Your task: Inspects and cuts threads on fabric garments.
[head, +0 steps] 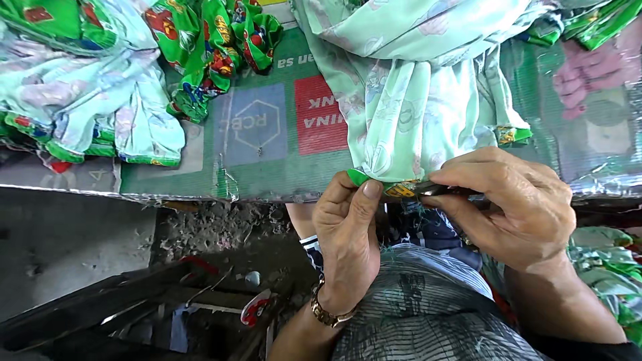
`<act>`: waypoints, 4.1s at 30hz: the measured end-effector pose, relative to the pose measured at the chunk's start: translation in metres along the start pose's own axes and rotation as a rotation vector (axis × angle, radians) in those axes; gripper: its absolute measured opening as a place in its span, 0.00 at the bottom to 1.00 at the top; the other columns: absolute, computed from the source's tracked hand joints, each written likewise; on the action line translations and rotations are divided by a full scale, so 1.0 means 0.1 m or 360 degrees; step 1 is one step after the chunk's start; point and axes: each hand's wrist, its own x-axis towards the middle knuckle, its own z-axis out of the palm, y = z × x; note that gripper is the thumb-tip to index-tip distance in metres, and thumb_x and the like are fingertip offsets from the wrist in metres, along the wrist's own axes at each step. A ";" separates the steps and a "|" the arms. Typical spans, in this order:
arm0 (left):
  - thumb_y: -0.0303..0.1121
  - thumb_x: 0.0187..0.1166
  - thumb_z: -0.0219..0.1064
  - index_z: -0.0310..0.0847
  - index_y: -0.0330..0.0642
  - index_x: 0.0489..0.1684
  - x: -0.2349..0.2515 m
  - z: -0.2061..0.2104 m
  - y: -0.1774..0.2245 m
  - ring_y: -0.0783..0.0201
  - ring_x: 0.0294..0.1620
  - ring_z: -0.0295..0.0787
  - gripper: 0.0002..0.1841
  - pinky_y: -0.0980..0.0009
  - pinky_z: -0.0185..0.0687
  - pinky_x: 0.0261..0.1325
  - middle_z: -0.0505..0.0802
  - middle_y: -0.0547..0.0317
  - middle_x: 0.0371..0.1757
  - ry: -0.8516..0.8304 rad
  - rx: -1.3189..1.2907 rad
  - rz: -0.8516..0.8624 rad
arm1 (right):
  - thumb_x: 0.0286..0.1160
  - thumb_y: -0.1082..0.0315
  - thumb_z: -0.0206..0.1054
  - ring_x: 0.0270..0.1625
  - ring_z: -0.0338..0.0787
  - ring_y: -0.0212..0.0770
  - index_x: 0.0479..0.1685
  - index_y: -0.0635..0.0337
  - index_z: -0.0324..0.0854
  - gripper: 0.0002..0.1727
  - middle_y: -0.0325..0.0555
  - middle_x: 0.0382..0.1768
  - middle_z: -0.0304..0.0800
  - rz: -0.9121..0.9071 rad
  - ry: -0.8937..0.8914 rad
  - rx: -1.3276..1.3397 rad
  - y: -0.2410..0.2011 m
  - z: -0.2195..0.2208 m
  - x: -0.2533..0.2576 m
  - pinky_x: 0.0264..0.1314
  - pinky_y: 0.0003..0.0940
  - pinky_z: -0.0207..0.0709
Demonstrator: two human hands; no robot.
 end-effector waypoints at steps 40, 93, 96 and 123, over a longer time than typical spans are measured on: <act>0.33 0.85 0.65 0.88 0.42 0.55 0.04 -0.03 -0.03 0.60 0.47 0.96 0.10 0.61 0.93 0.54 0.95 0.50 0.48 -0.0018 -0.0631 -0.0535 | 0.74 0.71 0.74 0.46 0.88 0.24 0.47 0.62 0.85 0.08 0.37 0.43 0.88 0.0171 -0.0046 0.0672 0.08 0.12 0.01 0.48 0.17 0.86; 0.18 0.82 0.60 0.87 0.34 0.46 0.30 0.30 0.16 0.78 0.37 0.85 0.09 0.83 0.83 0.39 0.89 0.63 0.39 -0.0791 0.1064 0.0410 | 0.84 0.69 0.63 0.31 0.76 0.17 0.36 0.59 0.79 0.07 0.31 0.31 0.78 0.0308 0.0043 0.0930 0.16 -0.22 0.06 0.31 0.09 0.70; 0.22 0.77 0.63 0.89 0.34 0.48 0.29 0.29 0.17 0.77 0.38 0.85 0.09 0.82 0.83 0.37 0.89 0.63 0.41 -0.0908 0.1252 0.0442 | 0.84 0.69 0.63 0.34 0.77 0.17 0.37 0.61 0.78 0.07 0.32 0.32 0.78 0.0254 0.0041 0.0643 0.15 -0.23 0.09 0.35 0.08 0.72; 0.23 0.84 0.62 0.79 0.37 0.41 0.51 0.27 0.19 0.79 0.31 0.78 0.03 0.86 0.76 0.32 0.82 0.66 0.33 -0.1104 0.1096 0.0332 | 0.78 0.57 0.71 0.39 0.86 0.19 0.45 0.57 0.84 0.12 0.30 0.37 0.84 0.0391 -0.0508 0.0919 0.26 -0.40 0.12 0.38 0.11 0.83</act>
